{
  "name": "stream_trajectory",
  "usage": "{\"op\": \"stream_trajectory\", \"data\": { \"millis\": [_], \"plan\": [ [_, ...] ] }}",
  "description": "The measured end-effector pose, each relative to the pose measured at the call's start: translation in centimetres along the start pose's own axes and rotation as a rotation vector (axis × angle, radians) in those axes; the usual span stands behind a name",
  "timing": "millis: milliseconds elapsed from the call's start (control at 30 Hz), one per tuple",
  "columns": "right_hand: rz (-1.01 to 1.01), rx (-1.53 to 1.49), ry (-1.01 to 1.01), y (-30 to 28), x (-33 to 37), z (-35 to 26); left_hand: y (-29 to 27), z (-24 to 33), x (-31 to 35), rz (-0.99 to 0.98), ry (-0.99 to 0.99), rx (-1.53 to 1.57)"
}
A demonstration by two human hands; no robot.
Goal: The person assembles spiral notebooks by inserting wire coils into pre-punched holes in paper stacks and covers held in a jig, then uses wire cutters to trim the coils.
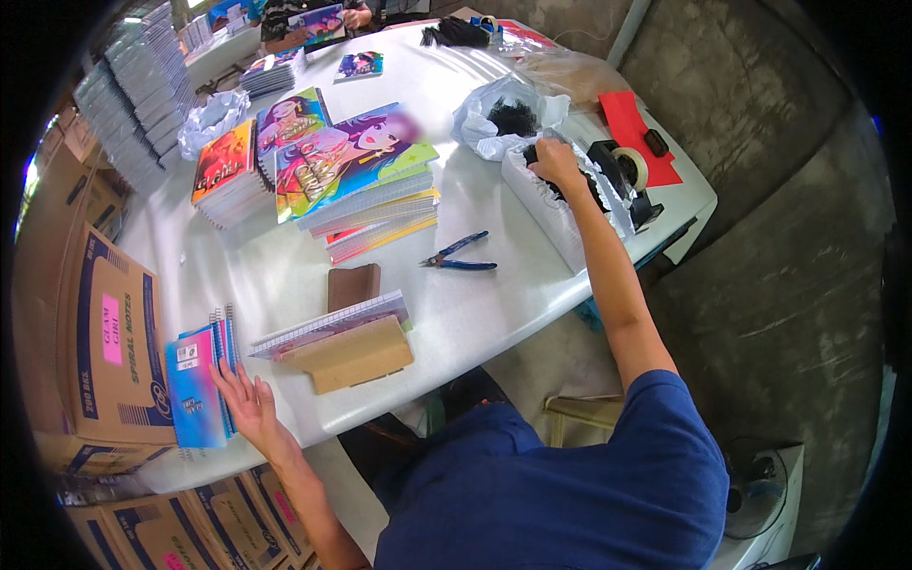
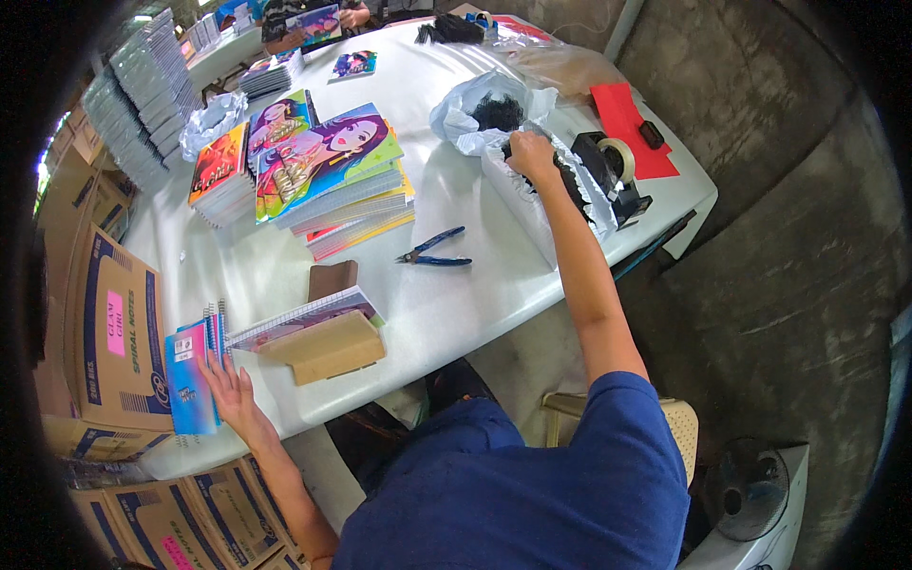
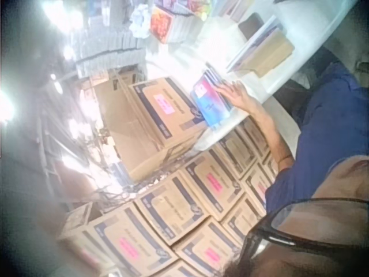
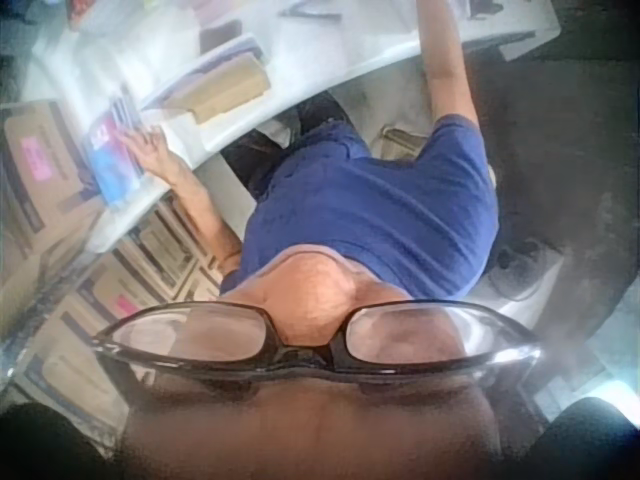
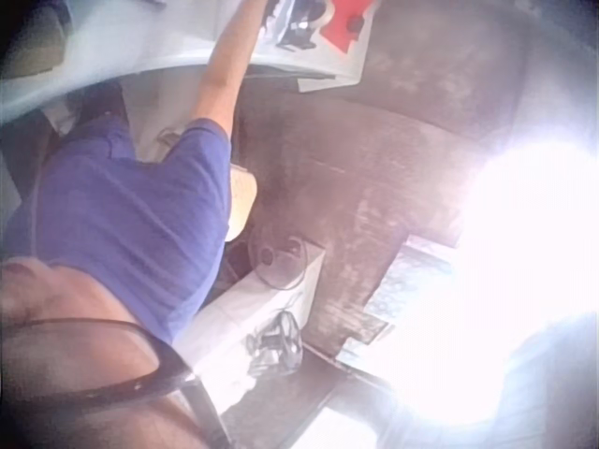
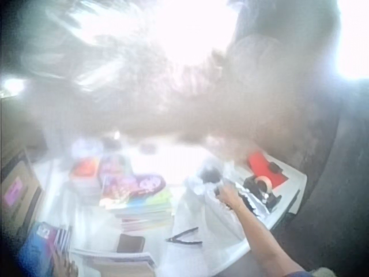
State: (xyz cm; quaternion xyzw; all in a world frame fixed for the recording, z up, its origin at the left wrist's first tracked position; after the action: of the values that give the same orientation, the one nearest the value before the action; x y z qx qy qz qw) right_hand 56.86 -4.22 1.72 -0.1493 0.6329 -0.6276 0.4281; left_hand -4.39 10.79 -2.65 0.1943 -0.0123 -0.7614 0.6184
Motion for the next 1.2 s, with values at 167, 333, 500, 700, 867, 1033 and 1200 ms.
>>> {"op": "stream_trajectory", "data": {
  "millis": [167,333,500,700,867,1033,1200],
  "plan": [
    [-0.08,-0.129,0.076,2.2,-1.0,1.4,0.0,1.1,0.2,0.025,0.028,0.013],
    [-0.12,-0.183,0.106,3.3,-1.3,2.8,-0.6,1.9,0.3,0.006,0.051,0.032],
    [-0.08,-0.308,0.128,3.6,-2.4,4.8,-0.2,3.4,0.2,-0.013,0.061,0.037],
    [0.053,-0.297,0.133,0.9,-1.7,5.5,0.6,6.1,-0.2,-0.041,0.156,-0.118],
    [0.231,-0.36,-0.098,-9.6,0.3,-2.6,8.8,9.3,-0.5,-0.312,0.458,-0.602],
    [0.509,-0.423,-0.487,-17.7,5.4,-11.3,19.6,8.3,1.5,-0.626,0.631,-1.003],
    [0.477,-0.428,-0.639,-16.2,6.5,-11.7,21.6,5.3,1.4,-0.726,0.632,-1.118]
  ]
}}
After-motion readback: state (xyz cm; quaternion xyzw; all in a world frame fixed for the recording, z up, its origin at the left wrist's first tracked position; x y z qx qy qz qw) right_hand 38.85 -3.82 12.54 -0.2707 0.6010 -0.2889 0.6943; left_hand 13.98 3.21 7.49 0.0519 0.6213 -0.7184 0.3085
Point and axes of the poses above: each hand's wrist, its own x-axis away from the middle knuckle, its own y-axis out of the palm, z = x × y, the point moved 8 cm from there along -x, towards the middle knuckle, and after that the axes turned 6 degrees about x, right-handed, at the moved point
